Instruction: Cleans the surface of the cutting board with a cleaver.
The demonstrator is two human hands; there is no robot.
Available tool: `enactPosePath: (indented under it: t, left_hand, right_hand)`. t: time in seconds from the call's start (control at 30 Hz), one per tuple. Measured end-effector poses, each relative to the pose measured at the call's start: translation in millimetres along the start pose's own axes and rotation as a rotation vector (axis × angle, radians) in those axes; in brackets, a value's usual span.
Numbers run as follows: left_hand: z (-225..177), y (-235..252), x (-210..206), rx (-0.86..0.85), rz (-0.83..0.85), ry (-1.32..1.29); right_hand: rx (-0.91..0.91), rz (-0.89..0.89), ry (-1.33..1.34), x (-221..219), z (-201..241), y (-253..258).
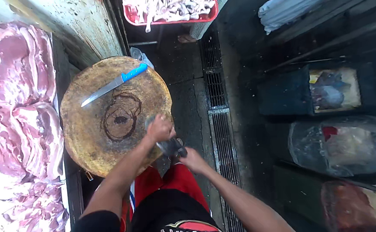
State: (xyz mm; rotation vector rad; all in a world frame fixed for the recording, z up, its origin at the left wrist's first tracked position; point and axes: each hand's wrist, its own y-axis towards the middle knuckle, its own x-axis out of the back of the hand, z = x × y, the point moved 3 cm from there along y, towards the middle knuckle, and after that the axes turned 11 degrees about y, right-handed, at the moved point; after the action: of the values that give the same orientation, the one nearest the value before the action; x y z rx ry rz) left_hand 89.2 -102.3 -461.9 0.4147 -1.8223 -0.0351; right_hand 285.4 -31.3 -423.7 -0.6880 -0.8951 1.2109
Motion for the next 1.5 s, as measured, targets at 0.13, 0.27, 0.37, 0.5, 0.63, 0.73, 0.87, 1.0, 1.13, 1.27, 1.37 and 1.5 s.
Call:
enactPosePath:
  t: [0.13,0.27,0.37,0.5,0.63,0.73,0.87,1.0,1.13,1.27,1.37,1.5]
  left_hand:
    - [95.0,113.1,-1.1,-0.306,-0.074,0.172]
    - [40.4,64.3,-7.8,-0.226,0.093,0.078]
    - [-35.0,-36.4,-18.0,-0.088,0.057,-0.041]
    - [13.0,25.5,-6.1,-0.137,0.057,-0.047]
    - [90.2,123.7,-12.4,-0.299,-0.027,0.137]
    - [22.9,36.7,-13.4,-0.145,0.17,0.045]
    - [-32.1,-44.0,-5.5,-0.026,-0.014,-0.039]
    - [76.7,81.0,-2.8,-0.182,-0.023,0.054]
    - [64.1,69.0,1.2,-0.167,-0.043,0.097]
    - [-30.2,-44.8,-9.5,-0.035,-0.059,-0.039]
    - [13.5,13.8,0.6,-0.09,-0.066,-0.049]
    - [91.8,117.0,-7.8,-0.257,-0.156,0.117]
  right_hand:
    - [0.149,-0.202,0.232,8.3,72.5,81.1]
    - [0.034,-0.133,0.208,-19.9,10.0,38.5]
    - [-0.063,0.016,0.101,-42.8,-56.5,-31.6]
    - [0.018,-0.076,0.118,-13.0,0.3,11.7]
    - [0.098,-0.215,0.209,12.0,64.9,78.1]
    - [0.005,-0.089,0.156,-24.3,-3.7,15.5]
    - [-0.049,-0.013,0.069,-47.9,-52.8,-29.3]
    - [0.086,-0.155,0.132,7.2,65.0,60.6]
    - [0.067,-0.156,0.153,-15.9,34.0,51.9]
    - [-0.022,-0.055,0.092,-51.0,-52.3,-28.6]
    - [0.034,-0.105,0.075,-17.1,0.4,11.3]
    - [0.128,-0.258,0.141,14.5,69.1,79.3]
